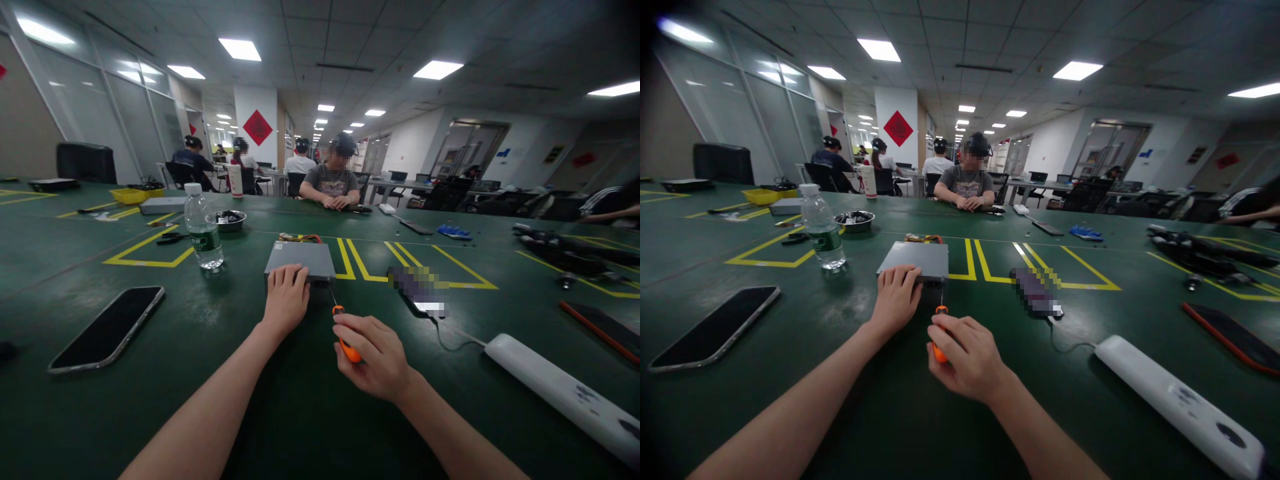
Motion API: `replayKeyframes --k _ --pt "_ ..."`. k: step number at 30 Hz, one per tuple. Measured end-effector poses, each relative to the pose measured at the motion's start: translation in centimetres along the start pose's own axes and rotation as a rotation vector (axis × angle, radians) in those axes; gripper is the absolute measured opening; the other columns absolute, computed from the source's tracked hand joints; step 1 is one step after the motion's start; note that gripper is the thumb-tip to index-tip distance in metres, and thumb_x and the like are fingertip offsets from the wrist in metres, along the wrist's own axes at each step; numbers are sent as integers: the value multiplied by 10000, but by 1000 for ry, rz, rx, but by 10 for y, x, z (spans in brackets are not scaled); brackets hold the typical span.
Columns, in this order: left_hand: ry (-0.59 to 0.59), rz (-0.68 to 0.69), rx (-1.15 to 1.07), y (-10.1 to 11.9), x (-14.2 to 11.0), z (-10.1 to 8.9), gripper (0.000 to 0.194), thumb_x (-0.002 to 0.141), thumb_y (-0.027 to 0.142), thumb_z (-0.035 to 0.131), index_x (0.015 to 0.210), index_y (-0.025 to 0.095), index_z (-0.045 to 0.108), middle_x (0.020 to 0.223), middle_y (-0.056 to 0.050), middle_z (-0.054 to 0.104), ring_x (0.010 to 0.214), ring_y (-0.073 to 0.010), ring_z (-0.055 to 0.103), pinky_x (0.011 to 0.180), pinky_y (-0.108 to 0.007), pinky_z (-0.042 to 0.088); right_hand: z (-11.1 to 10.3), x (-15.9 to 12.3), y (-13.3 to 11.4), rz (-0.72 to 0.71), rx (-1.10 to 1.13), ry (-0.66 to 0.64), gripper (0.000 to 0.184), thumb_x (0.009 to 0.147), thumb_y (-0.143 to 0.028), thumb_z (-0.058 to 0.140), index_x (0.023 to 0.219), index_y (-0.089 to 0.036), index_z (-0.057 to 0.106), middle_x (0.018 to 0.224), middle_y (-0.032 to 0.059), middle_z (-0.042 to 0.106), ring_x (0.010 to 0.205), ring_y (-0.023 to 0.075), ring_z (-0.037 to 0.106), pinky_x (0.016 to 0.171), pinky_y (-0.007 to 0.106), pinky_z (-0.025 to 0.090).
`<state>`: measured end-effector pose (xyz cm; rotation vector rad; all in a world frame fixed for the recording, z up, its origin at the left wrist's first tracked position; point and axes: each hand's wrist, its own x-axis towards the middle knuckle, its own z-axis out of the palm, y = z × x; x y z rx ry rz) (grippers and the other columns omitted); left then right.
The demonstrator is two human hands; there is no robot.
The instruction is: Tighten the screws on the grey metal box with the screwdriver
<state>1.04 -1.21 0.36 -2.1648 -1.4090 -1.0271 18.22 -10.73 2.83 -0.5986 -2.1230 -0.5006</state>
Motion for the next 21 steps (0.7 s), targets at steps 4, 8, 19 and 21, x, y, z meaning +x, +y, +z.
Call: replayKeyframes --k 4,8,19,21 --pt "2 0 2 0 0 0 298 830 243 451 1116 187 515 1136 -96 532 1052 -264 425 915 -424 318 2 -1 2 35 -14 -13 250 773 -114 549 1022 -127 533 965 131 621 838 180 610 659 295 517" --pt "0 -3 3 0 0 -2 290 830 242 450 1107 191 521 1137 -94 535 1052 -263 425 910 -422 318 4 -2 2 43 -22 -29 256 778 -120 545 1033 -137 529 985 128 614 852 182 605 670 299 514" --pt "6 -33 -49 1 0 -2 330 790 281 495 1109 202 523 1141 -99 526 1056 -272 427 918 -439 310 3 -3 3 47 -18 -35 262 774 -116 546 1034 -134 526 1001 131 604 856 185 596 676 304 509" --pt "10 -33 -55 1 0 -2 322 796 278 488 1109 210 524 1138 -100 527 1052 -270 431 914 -440 312 3 -3 3 47 -17 -34 266 773 -112 546 1037 -134 523 998 132 605 851 185 597 673 306 509"
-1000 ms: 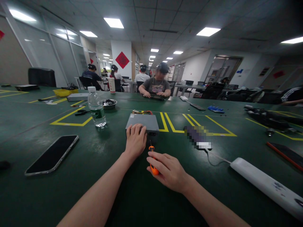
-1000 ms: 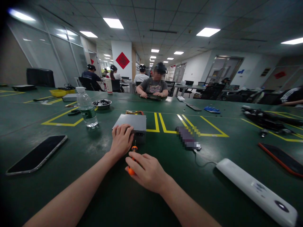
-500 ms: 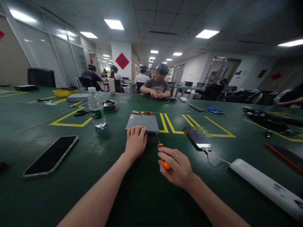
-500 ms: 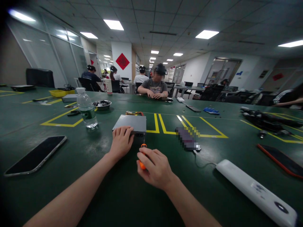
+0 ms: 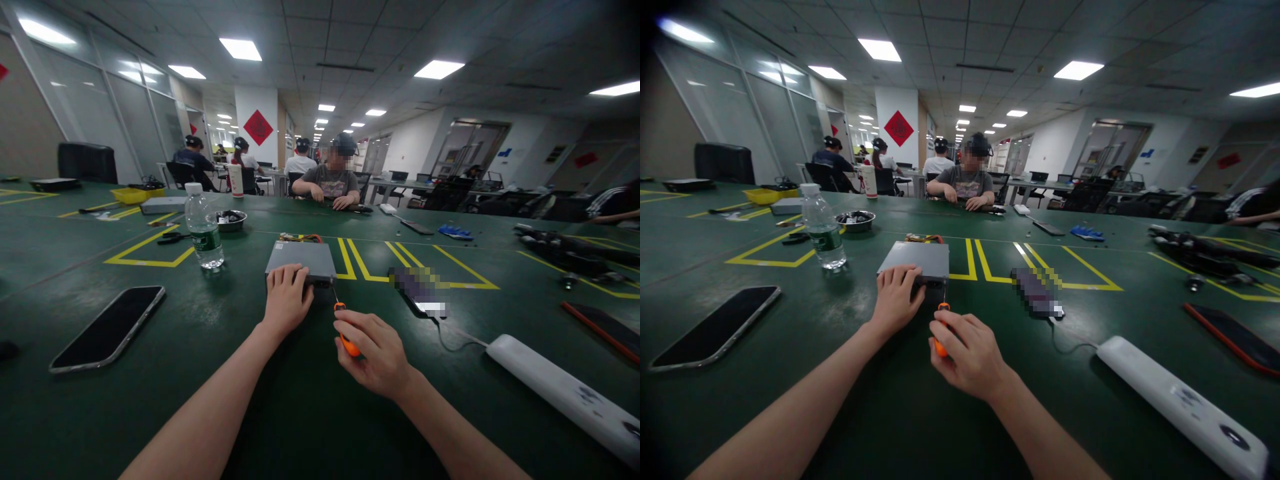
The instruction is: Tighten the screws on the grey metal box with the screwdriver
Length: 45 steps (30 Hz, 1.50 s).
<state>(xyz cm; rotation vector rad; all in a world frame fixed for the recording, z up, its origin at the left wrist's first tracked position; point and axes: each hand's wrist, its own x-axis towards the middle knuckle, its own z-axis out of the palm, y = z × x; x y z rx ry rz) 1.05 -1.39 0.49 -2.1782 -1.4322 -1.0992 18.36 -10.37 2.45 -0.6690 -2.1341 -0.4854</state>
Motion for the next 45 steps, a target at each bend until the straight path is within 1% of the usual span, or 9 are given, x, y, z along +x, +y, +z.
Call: replayKeyframes --k 20,23,26,28,32,34,36,41,45 --pt "6 -12 -11 -2 0 1 275 824 268 468 1087 218 529 1122 -84 535 1046 -259 436 908 -415 319 -1 5 -1 -1 -2 4 234 782 -111 522 1013 -145 529 970 121 614 834 179 611 666 295 520" --pt "1 -5 -17 -3 0 1 269 827 268 464 1084 222 528 1133 -81 529 1055 -257 439 915 -415 318 -5 5 -4 34 30 -27 264 796 -155 505 1060 -147 511 1002 120 603 881 189 607 711 311 529" --pt "11 3 -33 -4 0 1 260 825 258 464 1075 231 529 1143 -76 524 1091 -245 436 958 -420 291 -10 5 -6 50 68 -96 357 824 -205 458 1170 -117 454 1100 154 563 990 216 579 762 327 527" --pt "19 10 -40 -5 0 2 256 827 263 464 1073 234 528 1149 -72 524 1118 -233 430 997 -423 256 -14 4 -7 39 26 -129 357 850 -209 444 1198 -132 438 1151 165 540 980 212 586 740 317 529" --pt "20 9 -45 -7 0 2 257 828 271 469 1074 226 530 1173 -74 519 1141 -218 430 1032 -415 224 -15 4 -11 58 -81 -90 239 848 -247 528 1068 -160 493 1080 154 577 866 195 611 677 309 524" --pt "21 8 -52 -7 0 3 258 823 263 473 1071 228 533 1172 -72 527 1136 -218 439 1031 -419 227 -13 6 -13 91 -83 -49 173 843 -256 545 975 -157 493 1018 146 592 865 205 605 677 321 522" --pt "27 6 -63 -7 0 3 260 817 260 481 1069 233 537 1160 -70 541 1135 -222 444 1026 -428 234 -12 9 -16 129 -65 -39 141 858 -264 522 943 -161 480 976 134 592 848 199 603 669 319 523" --pt "35 -5 -84 -8 0 4 265 807 260 492 1066 241 546 1156 -71 550 1147 -236 438 1012 -440 249 -14 14 -23 124 -175 -195 254 908 -314 416 1088 -165 514 996 148 559 794 200 611 619 313 526" --pt "41 -5 -84 -8 0 3 268 804 250 492 1067 241 544 1158 -74 550 1147 -238 438 1008 -443 254 -16 14 -30 66 -281 -270 262 908 -256 397 1090 -132 539 1040 189 554 806 212 615 624 311 530"
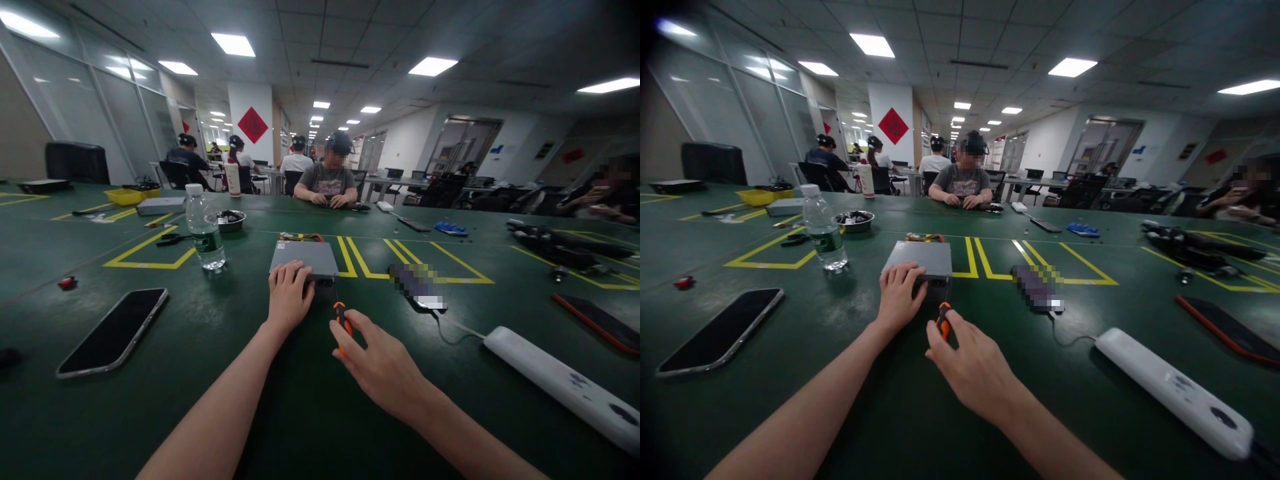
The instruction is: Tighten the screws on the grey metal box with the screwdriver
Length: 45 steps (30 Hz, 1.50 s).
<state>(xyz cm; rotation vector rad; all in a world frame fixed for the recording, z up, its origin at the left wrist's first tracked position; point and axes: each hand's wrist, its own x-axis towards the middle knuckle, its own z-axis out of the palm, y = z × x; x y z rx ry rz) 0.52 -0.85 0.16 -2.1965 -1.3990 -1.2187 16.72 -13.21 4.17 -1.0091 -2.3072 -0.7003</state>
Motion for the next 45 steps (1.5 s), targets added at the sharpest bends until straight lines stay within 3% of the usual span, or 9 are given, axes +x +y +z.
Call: replayKeyframes --k 3,7,10,16,22,25,30,38,45 --pt "-3 4 5 0 0 -1 262 817 258 475 1070 238 540 1163 -75 547 1154 -239 434 1009 -442 255 3 -1 -4 -50 -20 44 235 890 -222 437 1063 -95 533 997 176 586 789 208 608 652 317 527" --pt "-10 6 7 0 0 -1 264 820 270 470 1071 228 542 1162 -79 546 1162 -239 427 1013 -436 254 10 -2 0 48 41 155 140 878 -211 441 929 -104 516 867 137 592 716 182 587 579 282 504" --pt "-13 10 11 0 0 -2 267 819 273 474 1074 227 539 1171 -83 543 1161 -242 427 1011 -440 254 12 -3 9 34 28 137 172 882 -159 399 1003 -134 518 883 120 586 666 150 572 543 251 461" --pt "-1 2 9 1 0 -1 262 816 270 477 1068 228 539 1159 -80 547 1147 -243 436 1005 -439 258 11 0 18 -59 151 103 237 897 -347 428 797 -163 539 896 86 622 612 119 554 540 237 427" --pt "-1 -6 9 1 0 0 250 812 261 484 1053 231 544 1156 -68 552 1141 -235 438 1008 -430 256 21 -1 20 -212 214 0 283 880 -262 415 1120 -121 467 1081 155 574 778 165 606 627 266 487" --pt "0 -8 18 1 1 0 251 809 261 490 1053 233 542 1156 -62 551 1144 -231 434 1009 -422 257 30 -1 25 -274 152 83 237 864 -308 498 1049 -162 486 997 134 606 714 155 612 584 258 486" --pt "-4 -12 21 0 0 2 260 810 273 490 1064 236 536 1165 -58 543 1145 -230 433 1012 -416 255 42 -3 29 -162 268 219 268 825 -394 565 910 -184 422 952 120 626 748 165 633 590 257 515" --pt "0 -16 25 1 0 2 259 806 269 499 1060 232 533 1159 -61 545 1149 -223 431 1011 -412 249 33 -6 24 -188 189 51 283 868 -286 487 1102 -129 451 1028 165 599 833 191 628 590 252 518" --pt "-7 -11 23 1 -1 1 253 814 280 490 1059 230 527 1156 -61 544 1153 -218 426 1016 -407 239 28 3 27 -89 123 259 174 800 -270 594 731 -169 469 794 87 644 600 138 577 542 267 454"
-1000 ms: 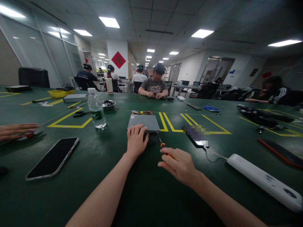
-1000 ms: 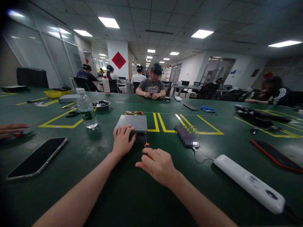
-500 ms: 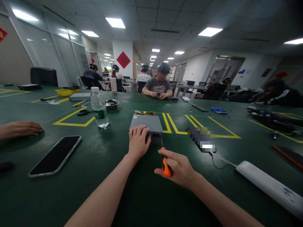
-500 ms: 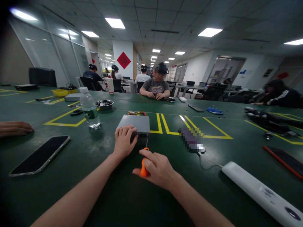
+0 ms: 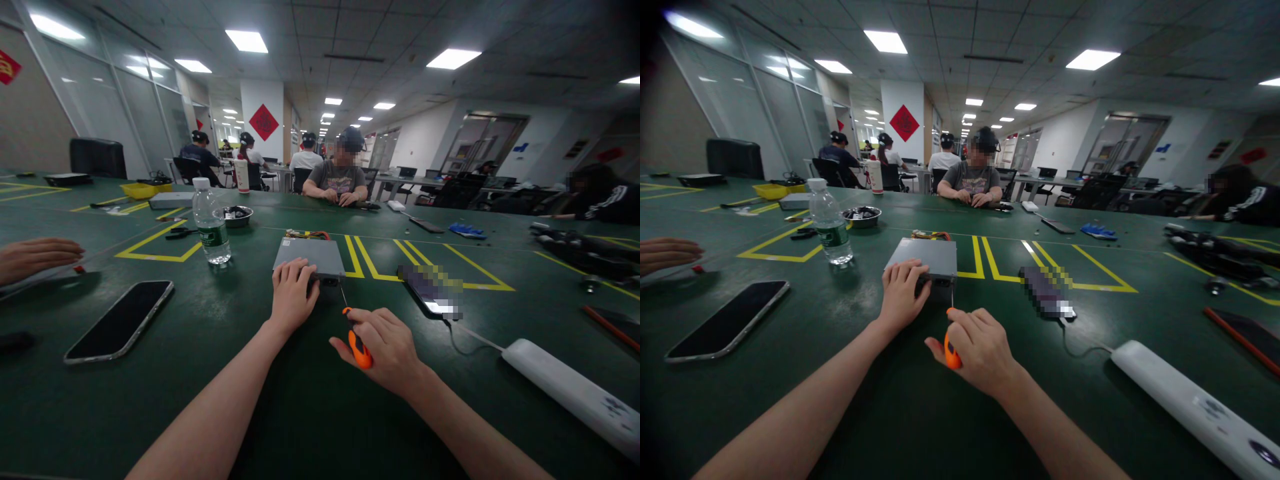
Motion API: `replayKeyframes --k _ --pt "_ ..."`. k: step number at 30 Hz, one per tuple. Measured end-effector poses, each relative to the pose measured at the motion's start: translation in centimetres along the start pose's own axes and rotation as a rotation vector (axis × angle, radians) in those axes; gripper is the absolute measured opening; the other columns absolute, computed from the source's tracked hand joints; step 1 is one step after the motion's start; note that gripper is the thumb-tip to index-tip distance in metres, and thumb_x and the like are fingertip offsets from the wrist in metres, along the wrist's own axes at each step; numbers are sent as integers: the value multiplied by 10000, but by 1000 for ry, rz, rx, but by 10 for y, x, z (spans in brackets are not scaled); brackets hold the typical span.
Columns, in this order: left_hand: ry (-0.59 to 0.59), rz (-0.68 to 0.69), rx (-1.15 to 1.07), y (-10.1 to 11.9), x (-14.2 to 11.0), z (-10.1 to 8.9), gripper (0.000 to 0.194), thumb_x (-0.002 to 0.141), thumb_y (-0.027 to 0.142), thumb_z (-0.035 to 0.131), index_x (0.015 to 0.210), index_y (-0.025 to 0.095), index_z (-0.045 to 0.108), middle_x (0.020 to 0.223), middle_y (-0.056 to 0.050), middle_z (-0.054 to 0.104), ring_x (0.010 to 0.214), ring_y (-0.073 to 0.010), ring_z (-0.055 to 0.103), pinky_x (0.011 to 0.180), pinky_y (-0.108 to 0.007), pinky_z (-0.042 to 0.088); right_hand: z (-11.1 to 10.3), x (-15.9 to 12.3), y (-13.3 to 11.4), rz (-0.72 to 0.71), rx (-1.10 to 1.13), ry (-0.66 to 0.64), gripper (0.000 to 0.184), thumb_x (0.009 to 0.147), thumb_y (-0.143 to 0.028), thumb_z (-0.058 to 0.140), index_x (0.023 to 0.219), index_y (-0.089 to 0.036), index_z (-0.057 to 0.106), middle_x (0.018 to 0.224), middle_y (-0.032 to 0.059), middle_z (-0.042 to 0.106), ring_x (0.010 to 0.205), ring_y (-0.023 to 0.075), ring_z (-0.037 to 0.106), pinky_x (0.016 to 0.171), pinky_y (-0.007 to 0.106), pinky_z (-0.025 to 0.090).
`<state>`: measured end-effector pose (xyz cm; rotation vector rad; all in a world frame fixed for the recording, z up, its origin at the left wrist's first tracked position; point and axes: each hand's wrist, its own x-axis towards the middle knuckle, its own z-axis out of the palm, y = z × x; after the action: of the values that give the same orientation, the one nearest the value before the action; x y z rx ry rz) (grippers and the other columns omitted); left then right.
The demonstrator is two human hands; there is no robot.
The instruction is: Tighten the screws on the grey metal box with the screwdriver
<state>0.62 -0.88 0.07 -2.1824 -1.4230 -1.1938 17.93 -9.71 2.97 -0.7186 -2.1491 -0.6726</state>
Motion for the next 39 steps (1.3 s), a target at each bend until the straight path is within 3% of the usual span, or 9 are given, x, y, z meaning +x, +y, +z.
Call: replayKeyframes --k 2,5,9,13,16,22,27,39 --pt "-6 -1 2 0 0 0 259 814 283 489 1066 230 524 1161 -61 540 1156 -217 422 1016 -406 238 0 -1 1 20 17 -28 155 811 -244 575 730 -165 470 846 104 646 604 133 566 537 266 437" --pt "-4 -9 6 0 0 1 258 812 281 492 1063 231 524 1166 -61 538 1153 -221 424 1015 -412 237 0 -3 0 25 61 -170 53 839 -214 533 830 -163 522 893 76 642 637 135 553 564 276 426" --pt "2 -11 3 0 0 2 247 810 274 492 1051 232 528 1160 -63 543 1145 -225 430 1016 -422 235 -1 -4 -4 57 110 -279 184 827 -365 567 796 -185 545 878 42 638 665 151 552 586 297 436" --pt "2 -12 -2 0 0 1 255 811 273 490 1060 236 528 1165 -63 541 1154 -226 426 1016 -420 240 -2 -9 -5 137 162 -255 187 853 -275 497 982 -141 517 1082 126 595 839 187 599 699 319 497" --pt "1 -10 1 1 0 0 257 809 275 495 1060 233 529 1163 -63 541 1152 -224 426 1015 -412 245 -1 -12 -3 77 107 -218 229 857 -135 431 1082 -120 471 1131 155 581 840 179 622 673 297 520" --pt "-1 -14 -1 2 0 -1 254 807 273 495 1055 233 531 1162 -63 544 1153 -228 427 1016 -420 244 2 -9 3 23 13 -5 103 826 -152 562 893 -154 484 935 131 663 702 148 650 580 249 532" --pt "-7 -15 -4 1 1 -1 258 811 278 487 1060 231 532 1170 -69 542 1163 -233 422 1015 -428 247 0 -5 2 -4 47 54 133 804 -126 582 877 -161 478 897 125 671 734 158 666 583 242 553" --pt "-6 -17 -6 2 0 0 260 808 267 487 1062 228 528 1169 -68 541 1160 -227 427 1020 -421 235 18 -8 -1 -24 130 -10 142 827 -150 559 928 -156 460 980 142 654 792 161 659 617 239 540"
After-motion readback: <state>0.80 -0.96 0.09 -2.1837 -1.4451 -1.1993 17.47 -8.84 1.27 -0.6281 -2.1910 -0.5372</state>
